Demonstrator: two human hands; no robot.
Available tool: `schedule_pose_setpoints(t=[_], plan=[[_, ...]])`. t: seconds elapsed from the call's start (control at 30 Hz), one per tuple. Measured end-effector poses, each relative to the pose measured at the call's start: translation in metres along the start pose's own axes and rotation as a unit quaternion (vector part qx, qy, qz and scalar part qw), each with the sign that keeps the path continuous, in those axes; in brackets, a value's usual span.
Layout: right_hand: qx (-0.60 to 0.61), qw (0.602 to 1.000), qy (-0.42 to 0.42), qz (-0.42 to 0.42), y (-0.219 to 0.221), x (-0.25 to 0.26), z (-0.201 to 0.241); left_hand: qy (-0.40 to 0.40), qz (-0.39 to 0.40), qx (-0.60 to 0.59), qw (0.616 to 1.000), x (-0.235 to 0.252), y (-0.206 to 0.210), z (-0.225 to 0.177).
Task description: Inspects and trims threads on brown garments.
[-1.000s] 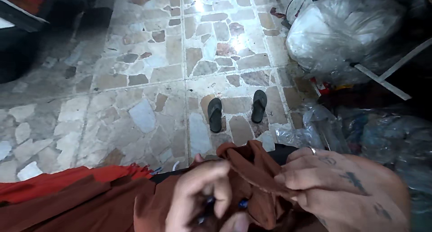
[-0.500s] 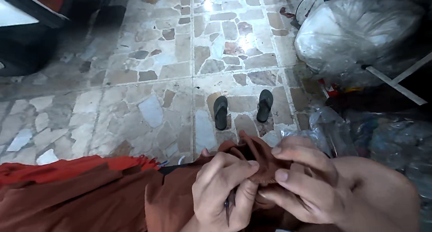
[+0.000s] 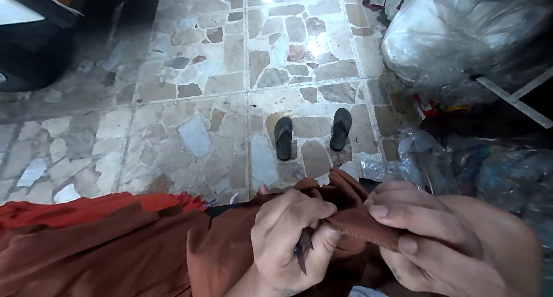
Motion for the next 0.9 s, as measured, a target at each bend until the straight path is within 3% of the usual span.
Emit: schedule_pose_setpoints(t=[0.3,0.43,0.6,0.73,0.9], plan=[[-0.024,0.999,0.043,0.022,0.008,0.003,0.005,0.027,0.004,0.007,1.0,-0.002,-0.002,-0.003],[-0.081,0.995,0.036,0.05,0.005,0.005,0.007,0.036,0.018,0.019,0.999,-0.003,-0.004,-0.005],[-0.068,0.995,0.026,0.075,0.001,0.009,0.008,0.053,0.033,0.036,0.997,-0.001,-0.003,-0.006],[-0.064,0.996,0.006,0.064,-0.005,0.007,0.008,-0.011,0.063,-0.038,0.997,0.003,-0.004,-0.011],[-0.087,0.995,0.024,0.051,-0.01,0.006,0.011,-0.043,0.107,-0.011,0.993,0.002,-0.011,-0.031]])
Point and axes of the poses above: each hand's wrist, its own x-axis towards the middle knuckle, its own y-axis out of the palm, z = x × y, the point moved 2 cm from there along x, towards the middle knuckle, and after that the axes turned 5 degrees about -y, right-handed, at the moved point
